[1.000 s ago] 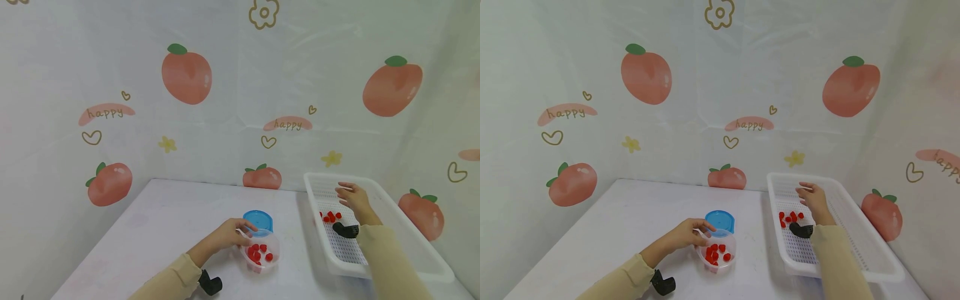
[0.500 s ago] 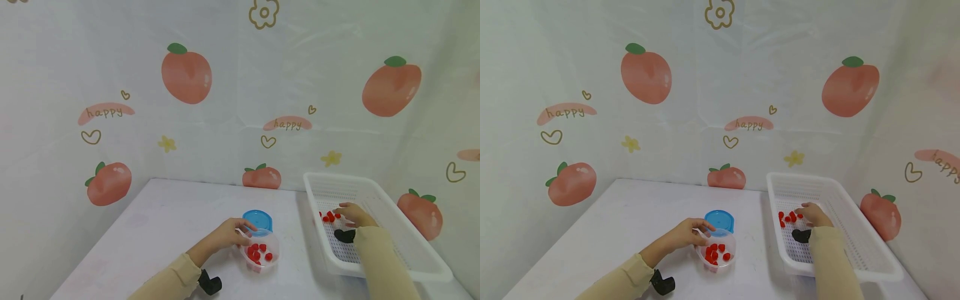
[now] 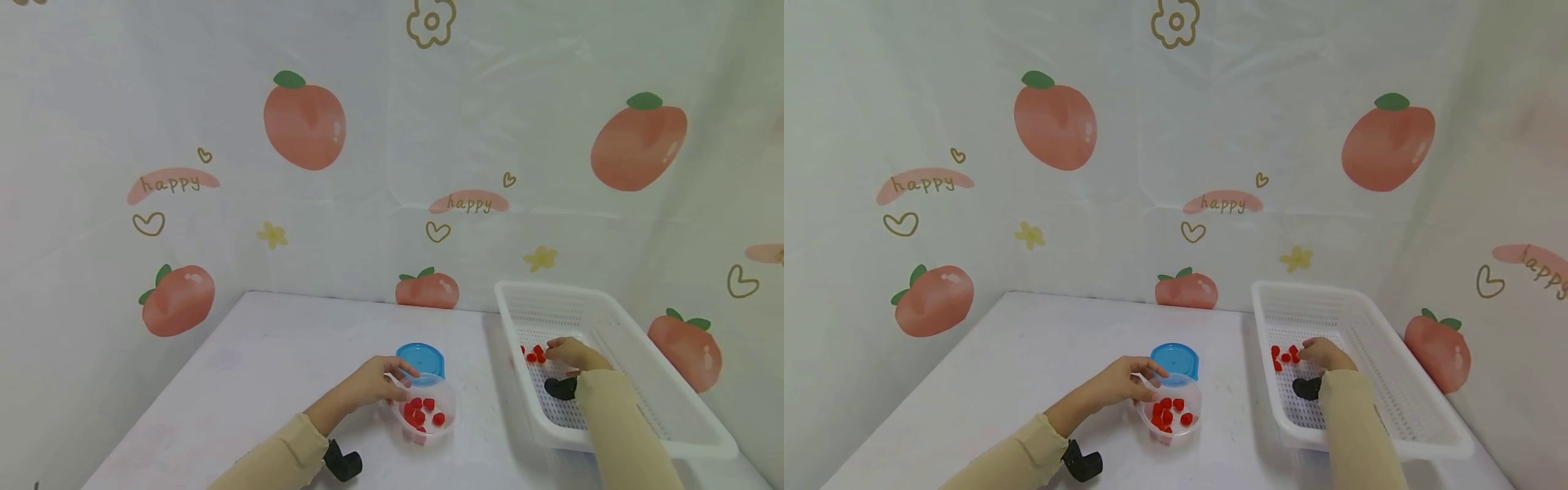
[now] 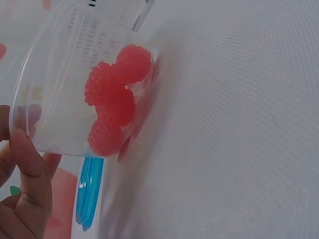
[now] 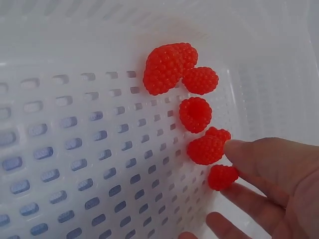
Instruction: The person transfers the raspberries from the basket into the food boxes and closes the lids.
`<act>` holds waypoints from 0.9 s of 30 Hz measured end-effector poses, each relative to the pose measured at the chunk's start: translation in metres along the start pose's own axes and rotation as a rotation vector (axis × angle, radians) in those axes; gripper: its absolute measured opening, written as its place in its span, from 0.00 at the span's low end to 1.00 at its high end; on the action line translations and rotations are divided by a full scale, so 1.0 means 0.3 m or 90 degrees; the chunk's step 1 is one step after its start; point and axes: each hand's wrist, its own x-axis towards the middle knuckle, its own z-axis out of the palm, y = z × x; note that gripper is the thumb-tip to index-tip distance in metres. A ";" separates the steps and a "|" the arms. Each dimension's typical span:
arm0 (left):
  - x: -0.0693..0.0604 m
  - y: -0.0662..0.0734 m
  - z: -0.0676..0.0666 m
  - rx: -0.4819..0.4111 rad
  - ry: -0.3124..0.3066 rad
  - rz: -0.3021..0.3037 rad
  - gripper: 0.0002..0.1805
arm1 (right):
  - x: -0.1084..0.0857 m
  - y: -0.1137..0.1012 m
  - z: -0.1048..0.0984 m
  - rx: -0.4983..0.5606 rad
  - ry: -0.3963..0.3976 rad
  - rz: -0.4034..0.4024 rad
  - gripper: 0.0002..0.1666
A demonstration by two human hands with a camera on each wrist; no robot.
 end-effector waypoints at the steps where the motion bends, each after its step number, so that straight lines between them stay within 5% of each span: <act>1: -0.001 0.002 0.000 -0.002 0.000 0.000 0.17 | -0.002 -0.001 0.000 -0.002 0.002 -0.002 0.32; 11: 0.000 0.004 -0.003 -0.009 0.000 0.002 0.16 | -0.005 0.000 -0.004 -0.003 0.033 0.021 0.16; 18: 0.005 -0.006 -0.002 -0.005 -0.001 0.000 0.16 | -0.004 0.007 0.000 -0.072 0.042 0.026 0.07; 27: 0.013 -0.013 0.000 -0.005 0.004 -0.002 0.16 | -0.015 0.002 0.000 -0.099 0.052 0.028 0.07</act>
